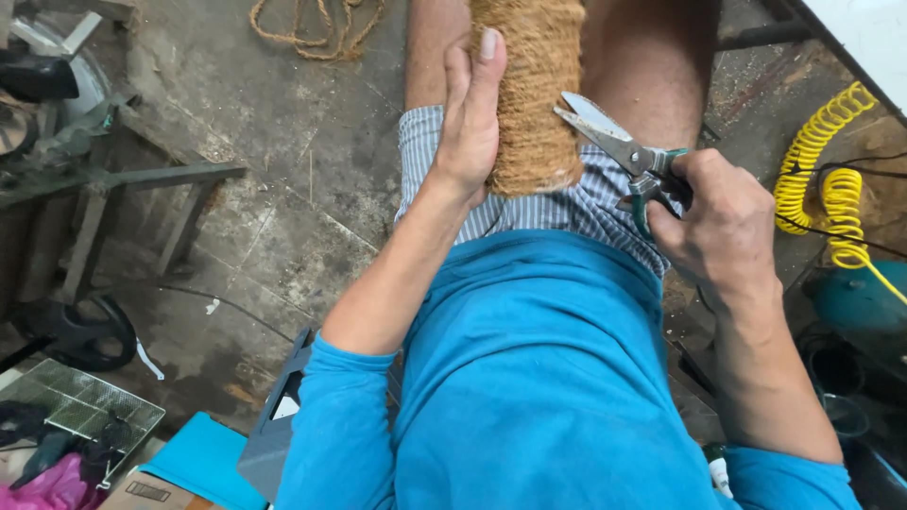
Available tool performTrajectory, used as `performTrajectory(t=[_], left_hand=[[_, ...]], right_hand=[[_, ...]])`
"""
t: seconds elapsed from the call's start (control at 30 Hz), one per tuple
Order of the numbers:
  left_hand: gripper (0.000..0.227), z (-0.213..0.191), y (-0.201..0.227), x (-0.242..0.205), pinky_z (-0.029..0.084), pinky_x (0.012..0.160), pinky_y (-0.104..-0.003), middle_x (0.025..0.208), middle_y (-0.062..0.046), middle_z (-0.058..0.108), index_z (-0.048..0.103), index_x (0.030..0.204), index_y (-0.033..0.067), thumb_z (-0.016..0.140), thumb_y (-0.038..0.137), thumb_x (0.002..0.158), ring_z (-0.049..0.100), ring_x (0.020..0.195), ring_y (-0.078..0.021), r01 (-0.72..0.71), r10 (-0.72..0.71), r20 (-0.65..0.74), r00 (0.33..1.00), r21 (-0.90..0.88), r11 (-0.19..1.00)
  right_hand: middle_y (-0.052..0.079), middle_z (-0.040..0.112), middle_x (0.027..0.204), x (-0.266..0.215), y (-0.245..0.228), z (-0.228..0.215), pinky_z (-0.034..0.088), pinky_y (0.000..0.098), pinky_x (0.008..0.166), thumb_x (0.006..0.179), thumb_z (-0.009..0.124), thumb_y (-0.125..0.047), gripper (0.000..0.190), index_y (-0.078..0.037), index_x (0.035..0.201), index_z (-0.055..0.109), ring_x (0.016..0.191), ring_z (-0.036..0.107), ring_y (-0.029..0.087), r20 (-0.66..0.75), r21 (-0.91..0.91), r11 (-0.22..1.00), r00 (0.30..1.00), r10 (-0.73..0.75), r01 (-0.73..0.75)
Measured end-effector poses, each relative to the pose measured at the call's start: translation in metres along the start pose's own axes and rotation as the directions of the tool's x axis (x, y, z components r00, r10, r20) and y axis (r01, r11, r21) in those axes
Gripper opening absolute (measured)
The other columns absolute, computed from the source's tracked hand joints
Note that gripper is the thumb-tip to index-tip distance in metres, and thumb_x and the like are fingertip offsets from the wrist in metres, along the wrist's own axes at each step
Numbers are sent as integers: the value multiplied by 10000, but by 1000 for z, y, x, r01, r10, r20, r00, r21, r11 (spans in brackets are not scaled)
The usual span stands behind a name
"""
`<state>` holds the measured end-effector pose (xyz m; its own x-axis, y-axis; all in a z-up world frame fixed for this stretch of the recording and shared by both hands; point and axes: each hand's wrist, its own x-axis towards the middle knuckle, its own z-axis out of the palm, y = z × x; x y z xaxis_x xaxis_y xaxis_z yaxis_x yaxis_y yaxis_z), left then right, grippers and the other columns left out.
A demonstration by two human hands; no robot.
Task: The person holds a cylindrical object wrapped in rope and uses shears to trim the rope along its length. The person rotates the object to access different sides and continues trimming until the end of the clip.
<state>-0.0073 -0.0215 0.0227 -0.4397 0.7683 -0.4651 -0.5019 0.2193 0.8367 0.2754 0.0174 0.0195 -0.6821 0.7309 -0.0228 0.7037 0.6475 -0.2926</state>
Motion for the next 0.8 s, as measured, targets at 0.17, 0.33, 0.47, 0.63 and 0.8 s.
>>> performTrajectory(t=[0.17, 0.33, 0.47, 0.63, 0.8], left_hand=[[527, 1, -7, 2, 453, 1061, -362, 1176, -51, 480, 414, 1200, 115, 507, 558, 928, 505, 1181, -179, -105, 105, 25, 994, 4, 994], [443, 0, -6, 0, 397, 1111, -363, 1143, -19, 489, 410, 1186, 145, 499, 522, 973, 477, 1172, -151, -162, 161, 68, 985, 0, 987], [480, -1, -9, 1, 370, 1105, -361, 1126, -11, 463, 407, 1182, 154, 487, 569, 955, 456, 1138, -143, -164, 162, 47, 986, 42, 986], [456, -3, -10, 0, 427, 1055, -337, 1097, -11, 451, 397, 1167, 133, 510, 525, 965, 475, 1103, -132, -158, 160, 75, 984, -38, 987], [460, -2, -4, 1, 440, 1078, -347, 1127, -30, 452, 455, 1172, 115, 453, 526, 967, 509, 1156, -157, -77, 74, 84, 994, 24, 997]], right_hand=[[154, 645, 903, 2, -1, -2, 489, 487, 708, 800, 754, -152, 314, -29, 1057, 623, 754, 596, 406, -7, 33, 999, 1000, -17, 17], [141, 624, 849, 2, 2, -1, 463, 473, 668, 794, 761, -152, 287, -39, 999, 595, 704, 574, 396, -22, 14, 999, 999, -31, 31], [165, 637, 939, 1, 6, 10, 479, 493, 727, 796, 755, -166, 364, -11, 1092, 611, 789, 603, 404, -28, 101, 994, 999, -40, 43], [175, 641, 1050, 3, 2, 10, 473, 499, 800, 816, 731, -239, 464, 33, 1163, 585, 832, 593, 410, -42, 114, 990, 996, -77, 82], [178, 606, 1019, 4, 4, 13, 467, 502, 775, 817, 726, -214, 444, 37, 1155, 583, 788, 554, 407, -44, 161, 982, 995, -91, 96]])
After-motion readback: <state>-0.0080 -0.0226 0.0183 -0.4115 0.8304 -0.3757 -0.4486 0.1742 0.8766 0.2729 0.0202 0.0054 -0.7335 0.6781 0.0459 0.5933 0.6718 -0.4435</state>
